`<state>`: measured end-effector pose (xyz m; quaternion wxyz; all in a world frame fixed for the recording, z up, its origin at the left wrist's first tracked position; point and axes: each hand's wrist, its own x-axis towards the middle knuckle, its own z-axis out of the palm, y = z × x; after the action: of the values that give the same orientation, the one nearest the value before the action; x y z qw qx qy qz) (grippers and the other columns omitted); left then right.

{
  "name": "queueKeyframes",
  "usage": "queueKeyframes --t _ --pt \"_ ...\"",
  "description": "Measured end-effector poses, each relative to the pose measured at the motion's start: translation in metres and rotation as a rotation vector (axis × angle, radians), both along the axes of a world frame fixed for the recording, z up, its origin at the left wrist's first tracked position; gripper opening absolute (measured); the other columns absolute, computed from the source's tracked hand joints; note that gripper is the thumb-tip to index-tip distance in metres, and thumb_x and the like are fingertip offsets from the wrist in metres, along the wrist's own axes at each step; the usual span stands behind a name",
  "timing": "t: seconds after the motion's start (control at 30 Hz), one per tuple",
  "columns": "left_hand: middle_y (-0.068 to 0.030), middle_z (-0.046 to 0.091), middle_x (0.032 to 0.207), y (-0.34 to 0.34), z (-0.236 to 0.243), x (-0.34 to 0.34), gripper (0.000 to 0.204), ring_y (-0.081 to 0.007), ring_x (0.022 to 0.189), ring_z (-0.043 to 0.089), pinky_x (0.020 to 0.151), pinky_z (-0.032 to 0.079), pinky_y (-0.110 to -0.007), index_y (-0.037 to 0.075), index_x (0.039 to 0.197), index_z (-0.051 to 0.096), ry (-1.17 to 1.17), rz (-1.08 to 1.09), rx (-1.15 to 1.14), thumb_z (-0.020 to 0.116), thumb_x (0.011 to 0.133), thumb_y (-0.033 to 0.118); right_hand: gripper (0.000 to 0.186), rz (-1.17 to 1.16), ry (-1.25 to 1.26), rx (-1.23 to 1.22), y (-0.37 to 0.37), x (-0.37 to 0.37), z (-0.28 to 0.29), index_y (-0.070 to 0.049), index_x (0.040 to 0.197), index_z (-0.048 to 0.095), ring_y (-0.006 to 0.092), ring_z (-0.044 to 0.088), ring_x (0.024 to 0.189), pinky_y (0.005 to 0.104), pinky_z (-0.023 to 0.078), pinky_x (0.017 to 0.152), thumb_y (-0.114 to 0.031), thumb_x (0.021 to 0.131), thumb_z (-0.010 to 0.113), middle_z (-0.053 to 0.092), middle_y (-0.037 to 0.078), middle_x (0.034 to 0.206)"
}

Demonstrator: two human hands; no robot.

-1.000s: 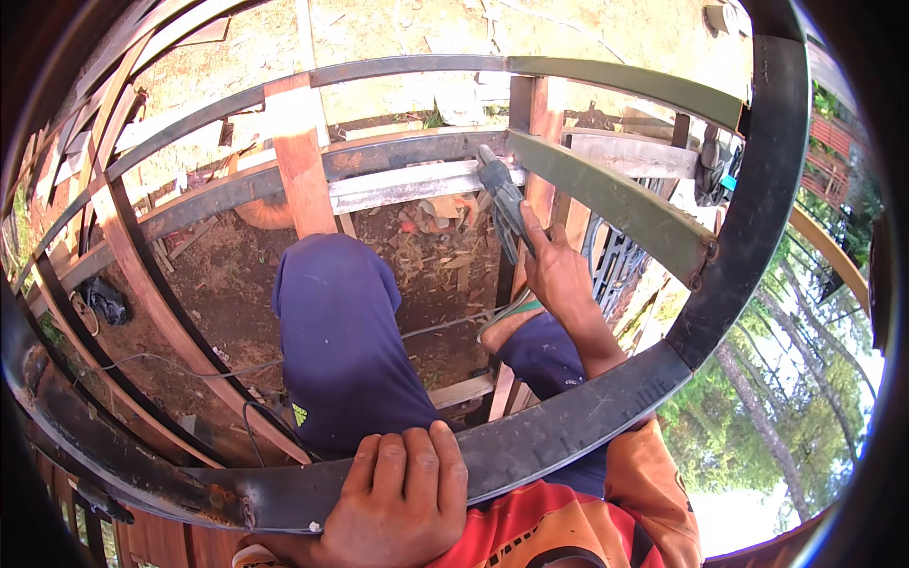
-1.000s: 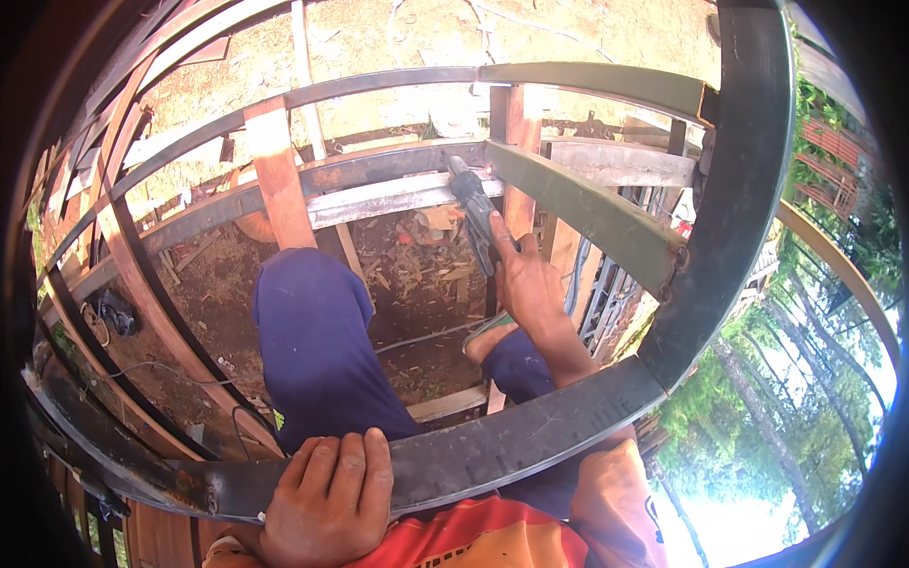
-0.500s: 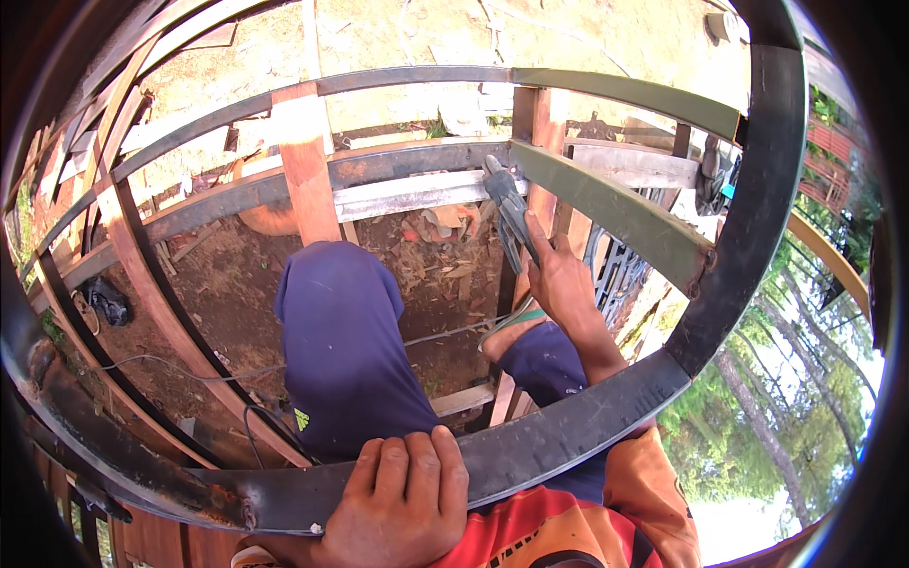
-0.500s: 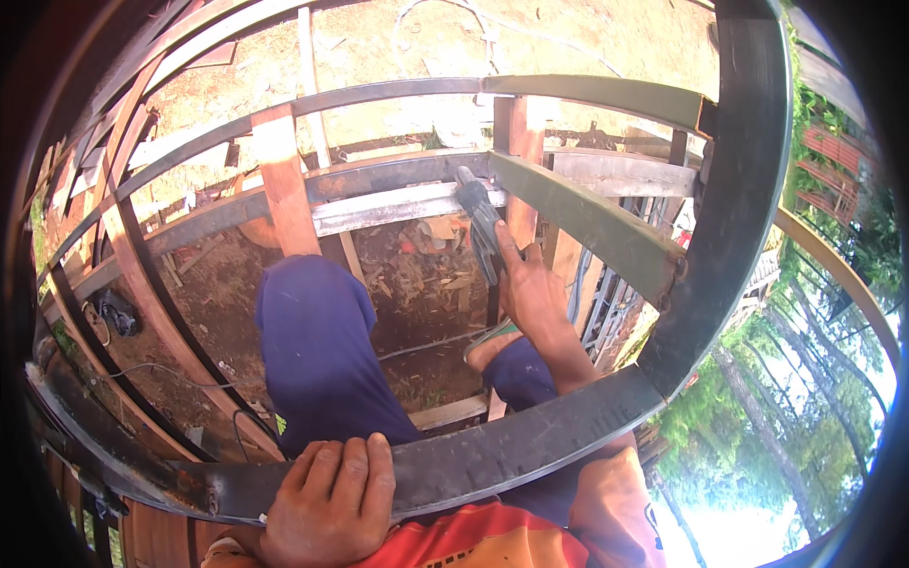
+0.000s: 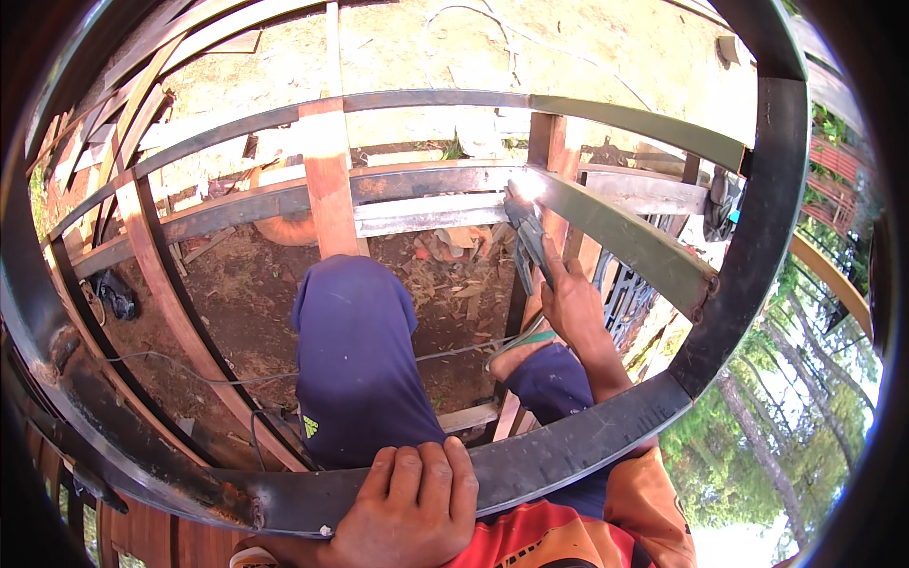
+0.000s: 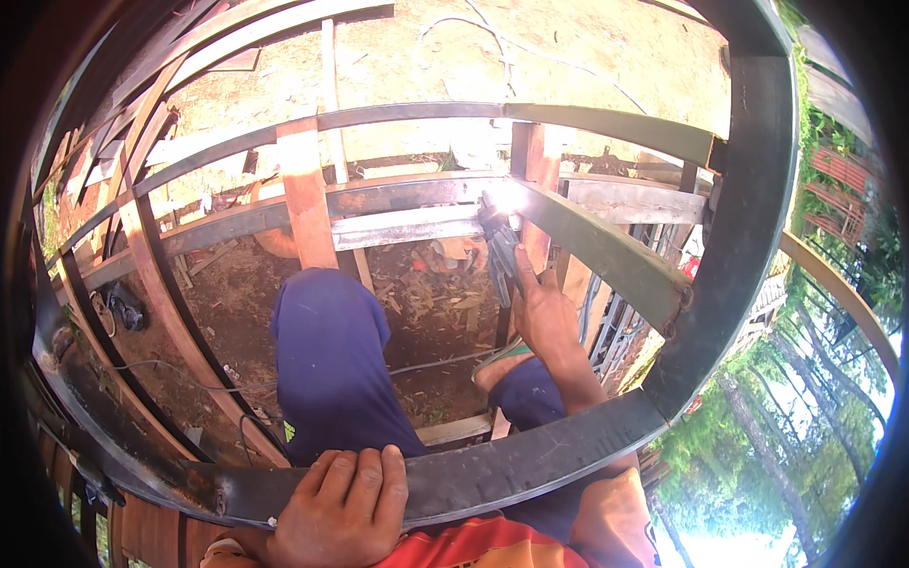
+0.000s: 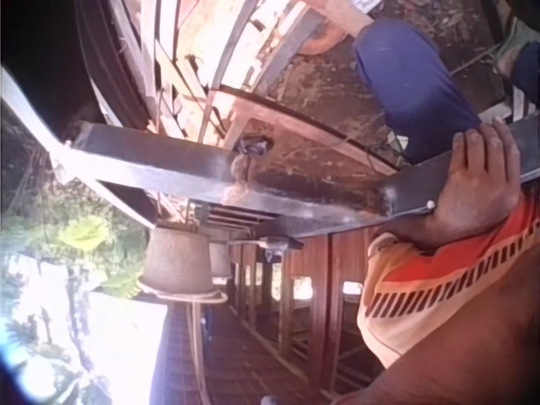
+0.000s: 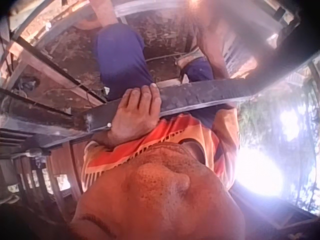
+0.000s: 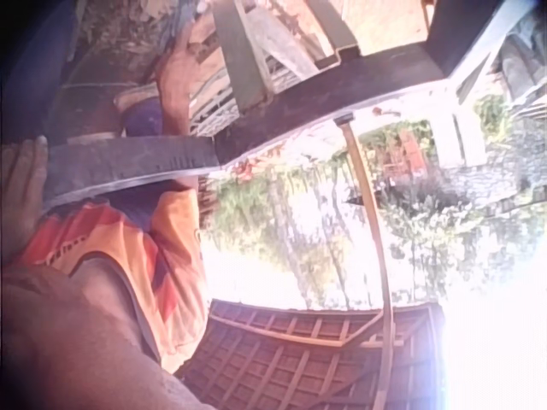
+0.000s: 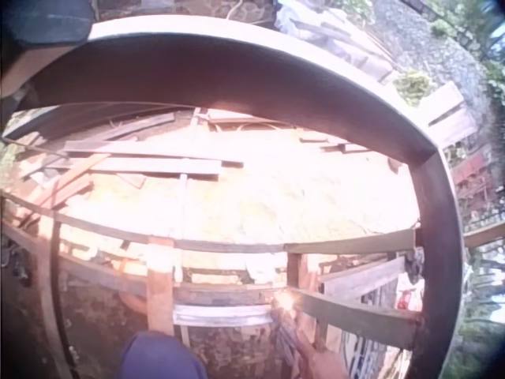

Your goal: The person uses an angle grinder to cut a metal bar on a wooden structure, then measures and marks a piece of wood with a tape measure and square, and finally cuts the wood with the angle grinder.

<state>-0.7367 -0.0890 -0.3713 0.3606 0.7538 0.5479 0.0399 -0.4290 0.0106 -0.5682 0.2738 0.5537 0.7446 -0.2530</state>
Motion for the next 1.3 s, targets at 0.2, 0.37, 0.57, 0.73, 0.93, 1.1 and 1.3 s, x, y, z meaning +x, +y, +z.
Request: queueKeyframes --t 0.2,0.37,0.57,0.73,0.93,1.1,1.3 --pt "-0.0150 0.063 0.102 0.000 0.000 0.000 0.036 -0.0264 0.093 0.062 0.086 0.055 -0.038 -0.006 0.116 0.065 -0.006 0.004 -0.007 0.059 0.089 0.018 0.077 0.030 0.026 0.020 -0.001 0.004 -0.002 -0.014 0.158 0.034 0.0490 0.068 0.082 0.0525 0.058 0.071 -0.012 0.088 0.067 0.059 0.033 0.111" --pt "-0.0149 0.063 0.102 0.000 -0.001 0.001 0.036 -0.0263 0.093 0.062 0.086 0.055 -0.038 -0.006 0.116 0.065 -0.006 0.008 -0.009 0.059 0.089 0.018 0.078 0.038 0.030 0.031 -0.001 0.005 -0.003 -0.014 0.158 0.033 0.0490 0.068 0.081 0.0526 0.058 0.070 -0.010 0.087 0.066 0.059 0.033 0.110" --pt "-0.0148 0.062 0.102 0.000 0.000 0.000 0.035 -0.0264 0.092 0.061 0.085 0.055 -0.038 -0.006 0.116 0.065 -0.004 0.007 -0.008 0.059 0.090 0.017 0.079 0.032 0.023 0.034 -0.001 0.004 -0.002 -0.014 0.158 0.032 0.0488 0.068 0.080 0.0529 0.058 0.070 -0.009 0.087 0.066 0.059 0.034 0.110" --pt "-0.0149 0.062 0.102 0.002 0.000 0.000 0.035 -0.0262 0.093 0.061 0.085 0.055 -0.038 -0.006 0.115 0.065 -0.009 -0.005 -0.011 0.059 0.089 0.017 0.085 -0.009 0.055 0.000 0.000 0.003 -0.001 -0.017 0.159 0.031 0.0498 0.067 0.088 0.0553 0.055 0.076 -0.006 0.085 0.068 0.060 0.031 0.113" --pt "-0.0151 0.062 0.102 0.003 0.000 0.001 0.033 -0.0262 0.092 0.061 0.084 0.056 -0.037 -0.006 0.116 0.065 -0.007 0.010 -0.001 0.057 0.089 0.013 0.083 0.026 0.089 -0.005 -0.009 -0.006 0.011 -0.023 0.160 0.031 0.0469 0.067 0.081 0.0535 0.057 0.071 -0.009 0.087 0.069 0.059 0.023 0.106" --pt "-0.0150 0.062 0.102 0.005 0.000 0.001 0.033 -0.0262 0.091 0.062 0.083 0.056 -0.037 -0.006 0.116 0.065 -0.016 0.002 -0.019 0.057 0.089 0.011 0.082 0.012 0.039 0.005 -0.010 -0.003 0.005 -0.022 0.160 0.032 0.0476 0.068 0.082 0.0547 0.057 0.072 -0.009 0.087 0.068 0.060 0.024 0.106" --pt "-0.0150 0.063 0.101 0.008 -0.001 -0.001 0.032 -0.0262 0.091 0.063 0.084 0.056 -0.037 -0.006 0.116 0.065 -0.009 -0.006 -0.028 0.057 0.090 0.012 0.082 -0.012 0.028 0.015 -0.006 0.001 -0.001 -0.021 0.159 0.033 0.0489 0.067 0.083 0.0553 0.056 0.073 -0.007 0.086 0.067 0.060 0.028 0.107"
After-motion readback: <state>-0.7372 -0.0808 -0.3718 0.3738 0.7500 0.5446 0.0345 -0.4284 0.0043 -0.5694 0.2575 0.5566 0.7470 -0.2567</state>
